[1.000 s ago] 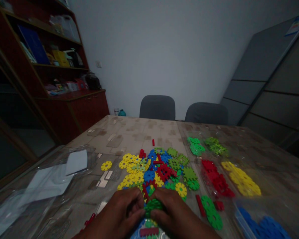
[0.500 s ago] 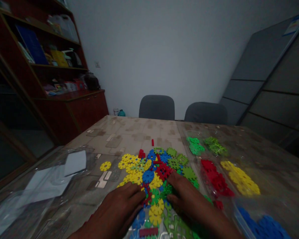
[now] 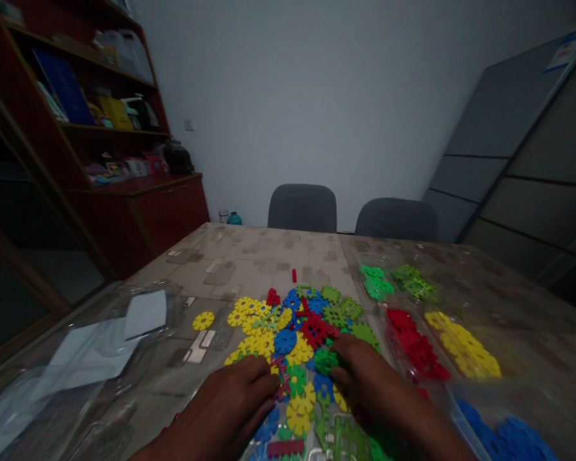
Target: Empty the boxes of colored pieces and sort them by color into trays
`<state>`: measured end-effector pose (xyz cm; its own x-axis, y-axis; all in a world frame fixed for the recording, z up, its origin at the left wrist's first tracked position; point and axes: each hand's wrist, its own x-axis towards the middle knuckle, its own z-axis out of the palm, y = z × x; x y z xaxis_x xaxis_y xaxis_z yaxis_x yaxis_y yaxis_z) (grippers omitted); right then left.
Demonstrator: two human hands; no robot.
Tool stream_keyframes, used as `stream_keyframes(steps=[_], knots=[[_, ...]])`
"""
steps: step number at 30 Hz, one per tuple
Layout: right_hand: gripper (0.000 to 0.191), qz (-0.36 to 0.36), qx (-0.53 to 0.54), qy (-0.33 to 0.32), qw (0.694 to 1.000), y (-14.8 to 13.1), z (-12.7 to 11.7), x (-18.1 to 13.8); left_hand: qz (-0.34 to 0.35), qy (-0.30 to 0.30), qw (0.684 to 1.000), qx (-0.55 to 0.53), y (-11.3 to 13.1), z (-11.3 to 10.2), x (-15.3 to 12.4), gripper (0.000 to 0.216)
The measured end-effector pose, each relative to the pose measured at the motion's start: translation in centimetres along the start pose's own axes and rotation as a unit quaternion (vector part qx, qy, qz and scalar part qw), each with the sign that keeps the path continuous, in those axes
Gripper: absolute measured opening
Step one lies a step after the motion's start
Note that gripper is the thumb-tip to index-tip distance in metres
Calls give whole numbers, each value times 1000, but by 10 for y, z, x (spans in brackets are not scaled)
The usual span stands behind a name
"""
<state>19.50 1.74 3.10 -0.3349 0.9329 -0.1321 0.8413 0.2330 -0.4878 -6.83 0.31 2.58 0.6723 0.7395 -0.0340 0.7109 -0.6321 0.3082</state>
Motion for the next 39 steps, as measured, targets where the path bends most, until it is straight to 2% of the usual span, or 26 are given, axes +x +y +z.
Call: stream_keyframes(steps=[6, 11, 15, 19, 27, 31, 36, 39], knots=[[29, 1, -15, -46, 999, 4, 0, 1, -5, -10, 1000, -6, 3, -3, -3, 24], [51, 10, 5, -18, 1000, 6, 13, 5, -4, -6, 1000, -16, 2, -2, -2, 24], [60, 44, -13, -3, 999, 2, 19, 6, -2, -5, 1000, -13, 1, -2, -2, 23], [69, 48, -21, -7, 999, -2, 20, 4, -2, -2, 1000, -12, 1, -2, -3, 24], [62, 26, 30, 31, 999, 1, 24, 5, -7, -11, 1000, -9, 3, -3, -3, 25], [50, 27, 35, 27, 999, 4, 25, 6, 1, -6, 1000, -5, 1, -1, -2, 24], [43, -1, 67, 29, 997, -8, 16, 3, -2, -11, 1000, -3, 0, 1, -2, 24], [45, -12, 84, 28, 996, -17, 9, -2, 2, -7, 1000, -2, 0, -1, -1, 26]])
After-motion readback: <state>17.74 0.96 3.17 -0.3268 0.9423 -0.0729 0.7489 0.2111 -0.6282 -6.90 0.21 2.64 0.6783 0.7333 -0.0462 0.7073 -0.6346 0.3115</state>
